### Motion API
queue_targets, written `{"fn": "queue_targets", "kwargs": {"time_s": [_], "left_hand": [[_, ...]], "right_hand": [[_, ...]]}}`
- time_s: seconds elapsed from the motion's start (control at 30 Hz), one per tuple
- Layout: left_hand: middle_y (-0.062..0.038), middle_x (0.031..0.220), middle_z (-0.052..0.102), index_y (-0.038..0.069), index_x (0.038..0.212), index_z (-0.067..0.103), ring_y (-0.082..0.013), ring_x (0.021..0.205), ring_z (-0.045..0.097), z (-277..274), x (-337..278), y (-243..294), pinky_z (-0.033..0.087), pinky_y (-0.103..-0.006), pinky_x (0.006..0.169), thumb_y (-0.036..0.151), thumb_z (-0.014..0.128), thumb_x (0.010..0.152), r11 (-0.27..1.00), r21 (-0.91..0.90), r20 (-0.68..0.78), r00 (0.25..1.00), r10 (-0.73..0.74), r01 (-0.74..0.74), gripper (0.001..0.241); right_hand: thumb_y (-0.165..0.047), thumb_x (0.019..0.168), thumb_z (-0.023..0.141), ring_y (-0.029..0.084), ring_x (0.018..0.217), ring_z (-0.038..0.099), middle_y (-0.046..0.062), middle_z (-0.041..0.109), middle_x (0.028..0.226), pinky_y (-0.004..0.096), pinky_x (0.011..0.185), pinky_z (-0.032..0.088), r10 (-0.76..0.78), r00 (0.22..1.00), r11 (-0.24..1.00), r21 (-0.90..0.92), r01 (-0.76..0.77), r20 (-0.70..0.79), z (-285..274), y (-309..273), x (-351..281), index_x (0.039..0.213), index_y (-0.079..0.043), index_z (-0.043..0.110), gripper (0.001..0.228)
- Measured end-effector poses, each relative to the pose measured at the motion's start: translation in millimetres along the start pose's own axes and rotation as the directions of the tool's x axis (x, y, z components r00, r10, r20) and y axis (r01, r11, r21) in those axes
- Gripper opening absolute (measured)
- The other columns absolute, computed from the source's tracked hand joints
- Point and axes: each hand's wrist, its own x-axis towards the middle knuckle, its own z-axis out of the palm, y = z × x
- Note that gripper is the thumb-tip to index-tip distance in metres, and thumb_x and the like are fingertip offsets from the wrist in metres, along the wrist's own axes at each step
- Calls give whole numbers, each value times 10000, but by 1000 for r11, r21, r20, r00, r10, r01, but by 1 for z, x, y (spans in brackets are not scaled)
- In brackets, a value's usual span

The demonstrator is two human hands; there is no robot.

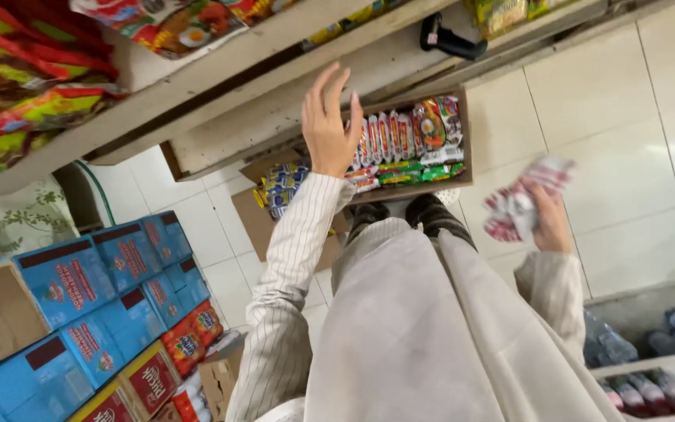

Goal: Scanning packets of instant noodles with a barcode scanner and organizing them on grocery store shelves.

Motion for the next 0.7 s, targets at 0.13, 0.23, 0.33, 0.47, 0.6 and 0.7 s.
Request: {"fn": "queue_targets", "kwargs": {"time_s": [0.13,0.23,0.33,0.47,0.6,0.7], "left_hand": [[-91,1426,591,107,1387,573,-263,1301,595,45,-60,-14,438,-492,1148,223,644,1035,984,19,122,976,-180,179,377],[-117,1368,612,89,1331,585,-281,1266,617,96,-123,-31,457,-497,1115,168,652,996,938,-22,222,917,-332,345,350],[-101,1173,712,107,1215,597,-267,1041,726,150,-183,-45,610,-415,911,108,659,936,726,-86,512,655,-556,683,285],[-141,1086,730,79,1083,621,-300,950,757,198,-230,-30,618,-417,840,42,691,900,705,-146,640,609,-468,694,199],[-222,1049,719,65,1122,686,-417,1002,691,261,-286,-33,562,-471,855,-97,711,724,832,-64,647,658,-386,551,431],[-290,1100,676,2,1178,662,-466,978,658,277,-306,-29,543,-498,798,-120,709,619,846,-38,632,669,-392,531,574]], "right_hand": [[-201,960,743,106,927,689,0,723,1044,274,830,545,50,998,999,-15,-49,28,44,10,36,1137,-81,694,219],[-220,938,783,109,916,679,6,717,1033,280,826,537,109,993,977,-191,-98,50,67,33,57,1128,-96,696,243],[-218,882,794,147,942,706,24,740,1033,308,851,558,80,988,845,-534,4,134,76,69,87,1103,-105,717,260],[-193,748,825,274,984,701,96,743,1043,410,827,557,-108,929,113,-924,365,353,102,83,94,1061,-107,711,344],[-142,875,671,223,1057,699,32,760,1054,393,890,527,-95,842,-412,-791,453,531,105,119,116,1056,-196,739,200],[-162,866,628,204,1047,691,14,760,1019,384,924,490,-68,817,-520,-719,460,572,104,130,125,1040,-185,739,207]]}}
